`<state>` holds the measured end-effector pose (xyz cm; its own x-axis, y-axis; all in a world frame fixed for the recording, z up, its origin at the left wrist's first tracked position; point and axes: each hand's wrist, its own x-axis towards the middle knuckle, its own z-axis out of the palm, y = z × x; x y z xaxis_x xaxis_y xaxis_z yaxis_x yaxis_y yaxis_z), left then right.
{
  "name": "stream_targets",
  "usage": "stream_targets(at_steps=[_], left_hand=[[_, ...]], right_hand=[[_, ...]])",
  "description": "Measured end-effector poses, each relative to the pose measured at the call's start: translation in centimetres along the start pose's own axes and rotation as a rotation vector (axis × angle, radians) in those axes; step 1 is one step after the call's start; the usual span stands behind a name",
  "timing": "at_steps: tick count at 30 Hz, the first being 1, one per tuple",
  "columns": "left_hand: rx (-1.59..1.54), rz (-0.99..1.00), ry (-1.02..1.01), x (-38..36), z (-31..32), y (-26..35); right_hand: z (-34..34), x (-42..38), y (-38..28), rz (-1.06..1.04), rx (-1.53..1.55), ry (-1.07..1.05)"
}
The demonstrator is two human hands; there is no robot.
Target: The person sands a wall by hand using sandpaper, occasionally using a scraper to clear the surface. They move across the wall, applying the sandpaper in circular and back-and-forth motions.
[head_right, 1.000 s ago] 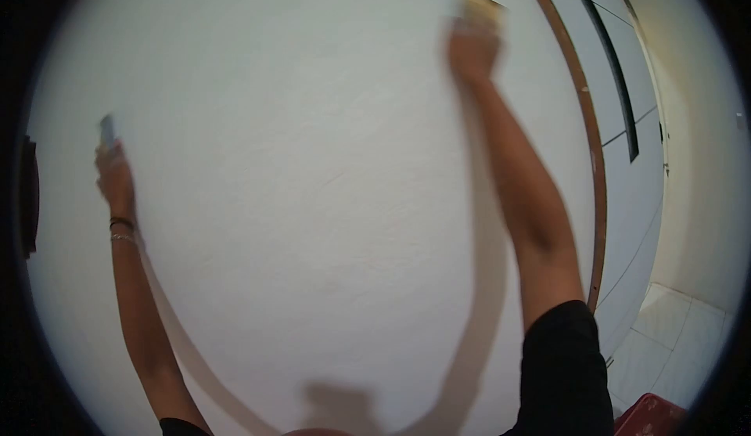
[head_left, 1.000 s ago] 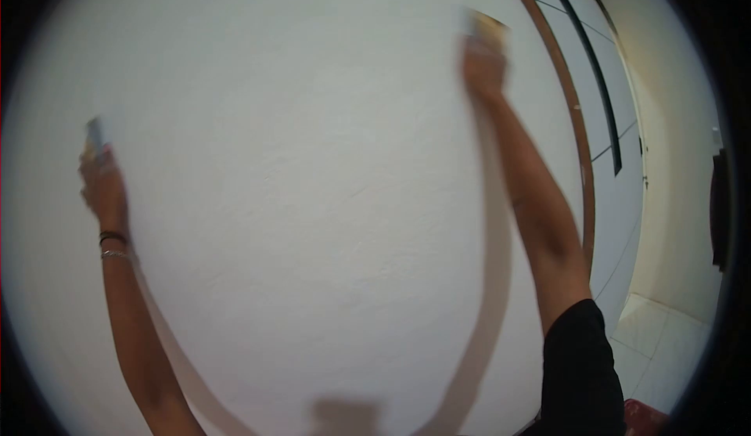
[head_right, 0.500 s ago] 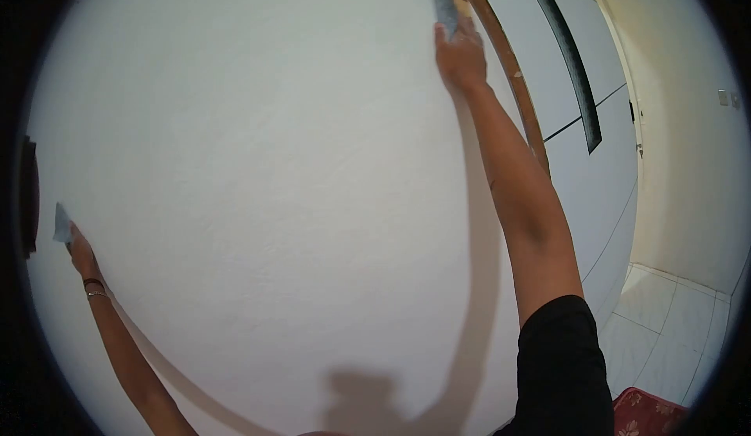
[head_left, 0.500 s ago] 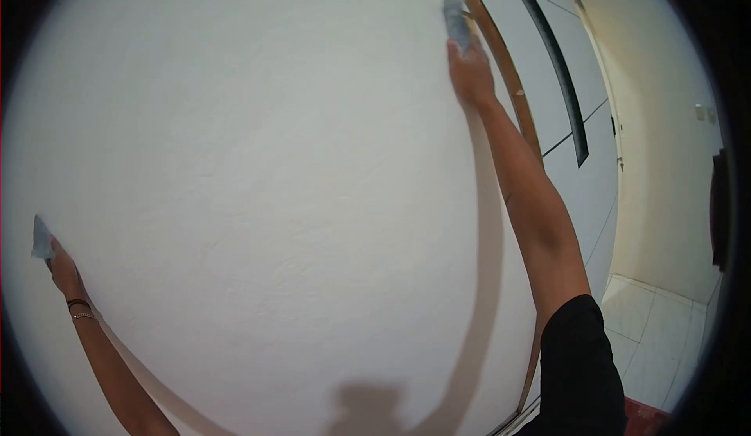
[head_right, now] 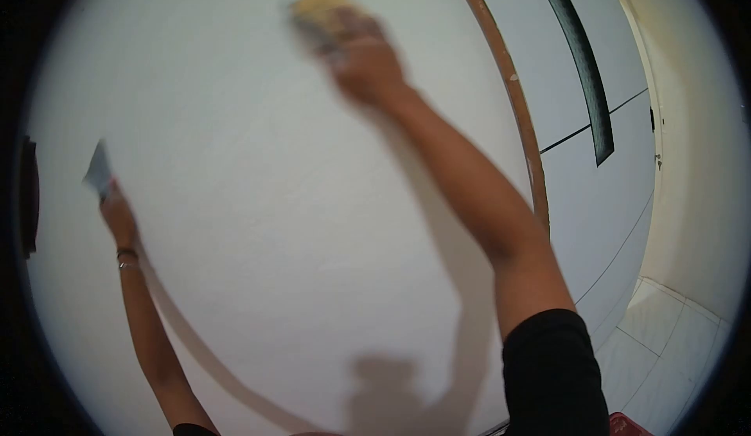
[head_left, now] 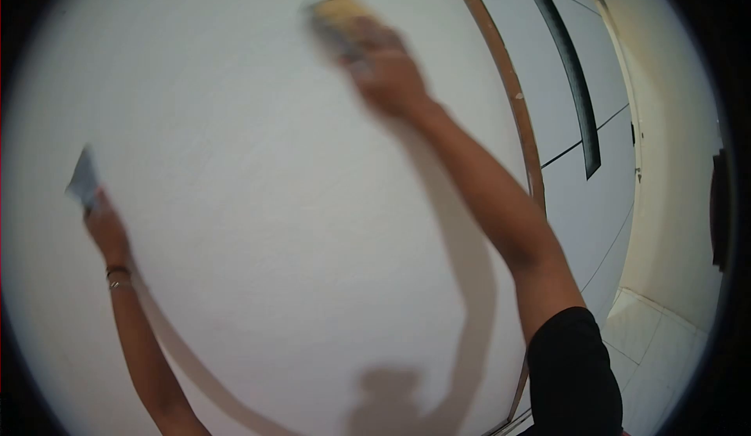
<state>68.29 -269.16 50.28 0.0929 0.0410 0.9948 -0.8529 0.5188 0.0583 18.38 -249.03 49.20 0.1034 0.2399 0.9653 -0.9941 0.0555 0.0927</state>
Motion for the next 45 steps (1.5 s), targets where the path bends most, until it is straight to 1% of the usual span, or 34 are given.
stream_targets(at_steps=[1,2,3,4,5,7,8,10,11,13,15,18,20,21,22,23,24,25,27,28,29,30,31,32,35,37,38,39,40,41,42,43,44,45], left_hand=[[-0.426,-0.233,0.128,-1.6,-1.6,-2.6],[-0.138,-0.041,0.216,-3.0,-0.6,-12.3],[-0.487,-0.535,0.233,-4.4,-3.1,-10.9],[-0.606,-0.771,0.251,-5.3,-4.9,-10.8],[-0.592,-0.774,0.266,-5.0,-5.4,-12.1],[0.050,-0.732,0.158,-4.4,-3.9,-15.0],[0.085,-0.498,0.266,-3.5,-2.1,-14.4],[0.054,-0.255,0.379,-1.6,-1.6,-0.6],[-0.016,-0.073,0.328,-1.0,-0.8,4.3],[0.247,0.207,0.226,-2.2,-0.8,14.1],[0.290,0.178,0.140,-3.1,-0.8,18.5],[-0.003,0.101,0.220,-2.6,-1.0,12.6],[-0.190,-0.119,0.117,-2.5,-1.2,2.5],[0.301,0.068,0.097,-2.8,-0.1,-7.9],[-0.351,-0.440,-0.005,-3.4,-2.9,-11.6],[-0.385,-0.395,0.285,-5.3,-4.1,-13.4],[-0.298,-0.549,0.222,-6.6,-5.8,-14.4],[-0.209,-0.701,0.158,-7.2,-7.0,-15.1],[0.295,-0.619,0.310,-6.8,-3.8,-18.6],[0.168,-0.497,0.299,-6.0,-3.2,-16.6],[-0.155,-0.425,0.314,-5.5,-4.1,-9.8],[-0.115,-0.295,0.219,-4.7,-4.7,-4.1],[0.245,0.040,0.377,-4.4,-2.4,-0.8],[0.212,0.124,0.391,-4.5,-2.0,4.4],[0.369,0.246,0.305,-4.8,-2.9,11.1],[0.041,0.157,0.294,-4.1,-2.3,8.2],[-0.080,-0.032,0.165,-4.4,-2.5,5.2],[-0.084,-0.048,0.100,-4.3,-1.7,-1.5],[0.156,0.143,0.053,-4.9,-1.1,-10.0],[-0.269,-0.090,0.115,-6.2,-1.4,-16.5],[-0.455,-0.333,0.256,-7.4,-3.7,-17.1],[-0.488,-0.586,0.259,-8.8,-5.3,-18.8],[-0.504,-0.712,0.291,-9.9,-7.0,-16.8],[-0.495,-0.712,0.292,-9.9,-6.3,-17.8]], right_hand=[[-1.9,-0.8,3.3,0.009,-0.009,0.023],[-2.9,-2.1,6.1,0.166,-0.030,0.078],[-4.4,-3.2,8.1,0.319,-0.003,0.082],[-5.4,-3.8,9.3,0.378,-0.098,0.084],[-5.3,-4.2,9.6,0.437,-0.189,0.081],[-1.8,-3.4,8.9,0.414,-0.319,0.110],[-0.4,-3.2,8.2,0.403,-0.474,0.145],[0.7,-1.1,-0.1,0.182,-0.407,0.123],[2.5,-0.4,-3.6,0.042,-0.344,0.103],[4.6,-0.3,-12.7,-0.085,-0.149,0.052],[4.9,-0.7,-19.3,-0.128,0.032,-0.012],[3.8,-0.9,-18.1,-0.160,-0.006,-0.076],[2.9,-1.7,-10.4,-0.124,-0.079,0.043],[1.4,-2.6,-6.1,-0.243,-0.395,0.059],[0.0,-3.9,-1.5,-0.201,-0.400,0.160],[-2.5,-5.5,-0.3,0.319,-0.053,0.174],[-5.0,-6.1,1.7,0.669,0.081,-0.010],[-4.5,-7.5,4.4,0.720,-0.134,0.074],[-0.3,-8.1,5.4,0.453,-0.652,0.318],[0.8,-7.2,3.5,0.319,-0.650,0.230],[2.1,-5.8,-0.6,0.186,-0.646,0.142],[3.0,-4.4,-6.9,0.066,-0.609,0.171],[3.8,-3.7,-11.8,-0.092,-0.724,-0.037],[4.3,-2.8,-17.7,-0.041,-0.230,0.083],[4.7,-2.9,-25.4,-0.129,-0.023,-0.095],[4.0,-3.1,-22.6,-0.141,-0.019,-0.093],[3.5,-3.5,-20.4,-0.153,-0.003,-0.094],[2.5,-4.1,-17.1,-0.087,-0.103,-0.075],[2.3,-5.1,-11.2,-0.294,-0.429,0.039],[1.0,-6.3,-6.3,-0.163,-0.349,0.127],[-2.1,-7.5,-5.1,0.281,-0.088,0.185],[-4.0,-8.6,-0.4,0.706,-0.068,0.026],[-5.6,-9.6,1.4,0.883,0.084,0.080],[-4.6,-11.0,5.0,0.685,-0.328,0.073]])
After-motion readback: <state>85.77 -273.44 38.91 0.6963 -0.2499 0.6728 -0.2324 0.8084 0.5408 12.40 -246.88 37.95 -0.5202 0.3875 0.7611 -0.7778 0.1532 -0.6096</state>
